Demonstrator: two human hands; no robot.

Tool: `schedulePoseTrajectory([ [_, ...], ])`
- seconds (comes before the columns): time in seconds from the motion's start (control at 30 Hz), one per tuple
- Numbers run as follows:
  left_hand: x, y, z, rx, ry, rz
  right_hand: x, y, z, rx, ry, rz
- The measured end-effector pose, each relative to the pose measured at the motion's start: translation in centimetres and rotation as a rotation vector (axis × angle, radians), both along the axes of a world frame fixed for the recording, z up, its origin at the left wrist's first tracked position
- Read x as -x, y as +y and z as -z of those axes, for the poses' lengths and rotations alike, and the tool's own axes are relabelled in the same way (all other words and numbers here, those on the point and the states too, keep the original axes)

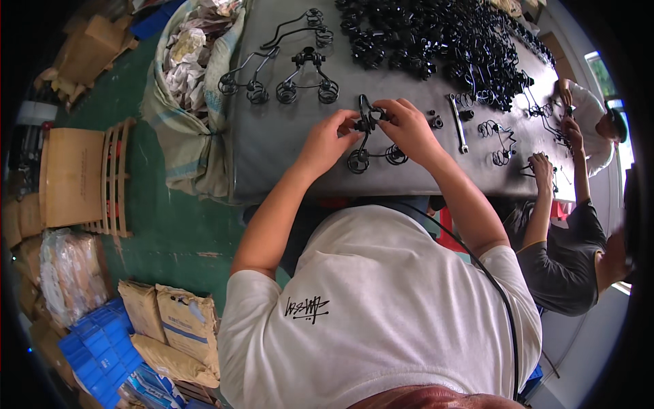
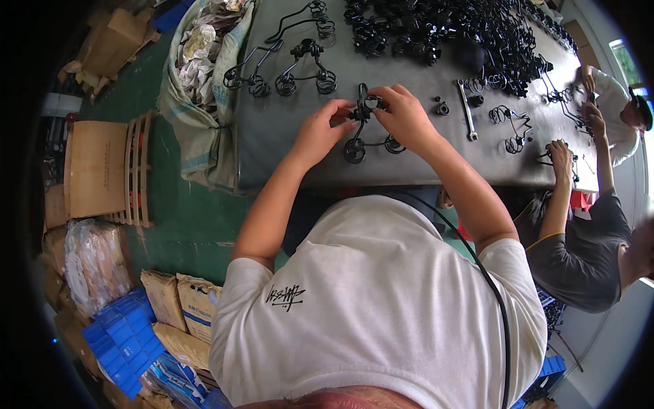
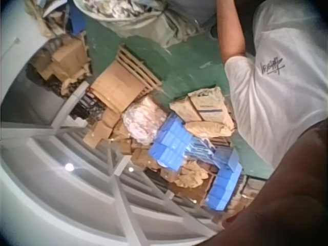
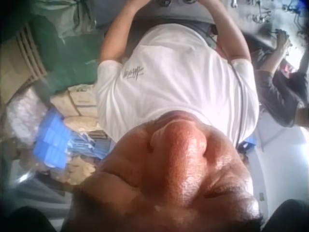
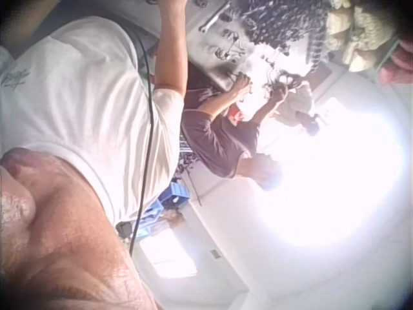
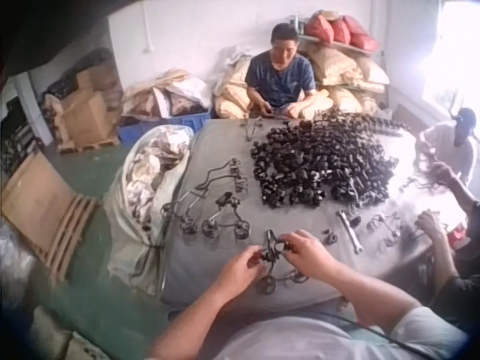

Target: The person separates wire spring frames on a workbench and assembles clamp components onto the wire frames by hand.

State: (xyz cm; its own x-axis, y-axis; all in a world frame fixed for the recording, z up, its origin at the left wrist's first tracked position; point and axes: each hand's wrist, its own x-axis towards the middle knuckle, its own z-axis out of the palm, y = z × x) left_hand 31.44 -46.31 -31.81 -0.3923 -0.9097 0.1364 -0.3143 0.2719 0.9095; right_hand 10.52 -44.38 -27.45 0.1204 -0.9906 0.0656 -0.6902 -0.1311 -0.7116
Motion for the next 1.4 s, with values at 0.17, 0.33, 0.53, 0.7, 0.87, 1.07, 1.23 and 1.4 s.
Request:
schedulePoseTrajectory([
  [0.17, -0.3, -1.5, -0.4, 0.01, 0.01, 0.121, 0.0, -1.3, 0.2, -0.001, 0.11, -0.042],
  [0.33, 0.0, -2.9, -1.0, 0.071, -0.027, 0.217, 0.1, -1.7, 0.7, -0.047, 0.077, -0.035],
  [0.53, 0.1, -4.5, -1.0, 0.068, -0.09, 0.33, -0.4, -1.4, 0.6, -0.094, 0.001, 0.03],
  [0.7, 0.4, -4.4, -2.8, -0.093, -0.143, 0.295, -0.8, -0.9, 0.7, -0.033, 0.027, 0.045],
  [0.87, 1.3, -3.8, -4.1, -0.043, -0.272, 0.294, -0.3, -0.8, 1.3, -0.029, -0.017, 0.073],
  [1.07, 2.2, -3.9, -4.2, -0.108, -0.347, 0.221, 1.1, -0.3, 1.5, -0.053, -0.101, 0.03],
  [1.23, 2.3, -4.0, -4.4, -0.14, -0.342, 0.229, 5.5, 0.3, 2.9, -0.206, -0.565, -0.042],
  [1.4, 2.5, -3.7, -4.7, -0.15, -0.351, 0.207, 11.1, 1.5, 6.7, 0.033, 0.355, 0.593],
])
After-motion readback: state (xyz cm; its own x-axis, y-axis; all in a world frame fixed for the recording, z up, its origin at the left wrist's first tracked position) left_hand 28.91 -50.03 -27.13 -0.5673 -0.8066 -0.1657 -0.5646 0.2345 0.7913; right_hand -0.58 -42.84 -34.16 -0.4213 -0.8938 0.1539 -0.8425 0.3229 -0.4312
